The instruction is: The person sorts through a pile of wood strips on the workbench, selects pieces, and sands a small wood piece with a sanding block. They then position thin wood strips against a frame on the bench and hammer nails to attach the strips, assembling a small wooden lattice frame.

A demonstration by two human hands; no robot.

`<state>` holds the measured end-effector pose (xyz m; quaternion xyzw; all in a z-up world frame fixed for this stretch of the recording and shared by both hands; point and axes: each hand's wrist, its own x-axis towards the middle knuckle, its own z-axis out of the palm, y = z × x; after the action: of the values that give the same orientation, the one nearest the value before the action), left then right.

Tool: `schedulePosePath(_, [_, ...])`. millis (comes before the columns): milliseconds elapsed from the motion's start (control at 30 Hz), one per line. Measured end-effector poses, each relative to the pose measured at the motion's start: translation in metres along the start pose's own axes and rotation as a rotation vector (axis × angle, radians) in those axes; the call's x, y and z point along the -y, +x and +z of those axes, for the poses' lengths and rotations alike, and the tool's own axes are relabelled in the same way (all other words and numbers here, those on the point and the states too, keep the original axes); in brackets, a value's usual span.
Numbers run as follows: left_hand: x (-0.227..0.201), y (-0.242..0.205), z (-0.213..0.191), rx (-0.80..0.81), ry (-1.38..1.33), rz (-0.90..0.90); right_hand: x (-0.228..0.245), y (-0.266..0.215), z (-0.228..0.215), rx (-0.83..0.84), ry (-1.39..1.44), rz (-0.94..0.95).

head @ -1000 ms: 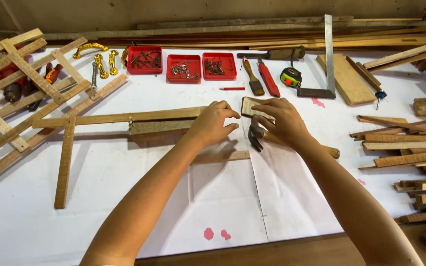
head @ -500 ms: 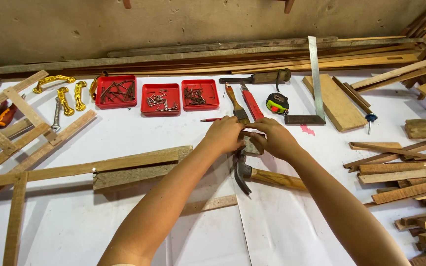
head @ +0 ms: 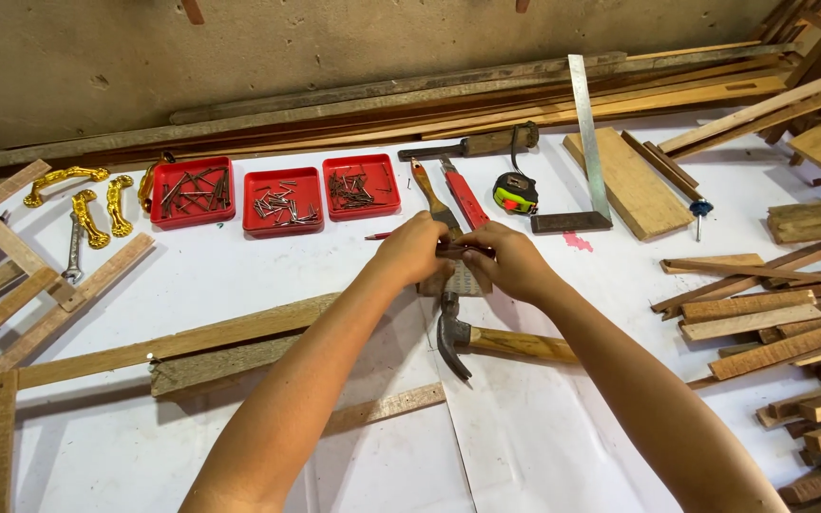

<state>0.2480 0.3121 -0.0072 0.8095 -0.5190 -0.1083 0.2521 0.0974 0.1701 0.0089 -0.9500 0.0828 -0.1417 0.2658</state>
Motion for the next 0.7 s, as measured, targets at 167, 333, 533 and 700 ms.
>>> schedulePosePath(167, [-0.022, -0.018, -0.025, -0.171, -0.151, 0.056, 0.025, -0.006, -0.025, -0.105, 0.093, -0.02])
schedulePosePath(333, [-0.049, -0.058, -0.052, -0.214, -0.289, 0.115, 0.059, -0.024, -0.046, -0.134, 0.143, -0.016])
schedulePosePath(533, [-0.051, -0.113, -0.055, -0.304, -0.297, 0.197, 0.101, -0.053, -0.04, -0.067, 0.223, -0.01])
schedulePosePath(700, [-0.045, -0.162, -0.046, -0.27, -0.397, 0.12, 0.136, -0.08, -0.024, 0.014, 0.213, -0.078])
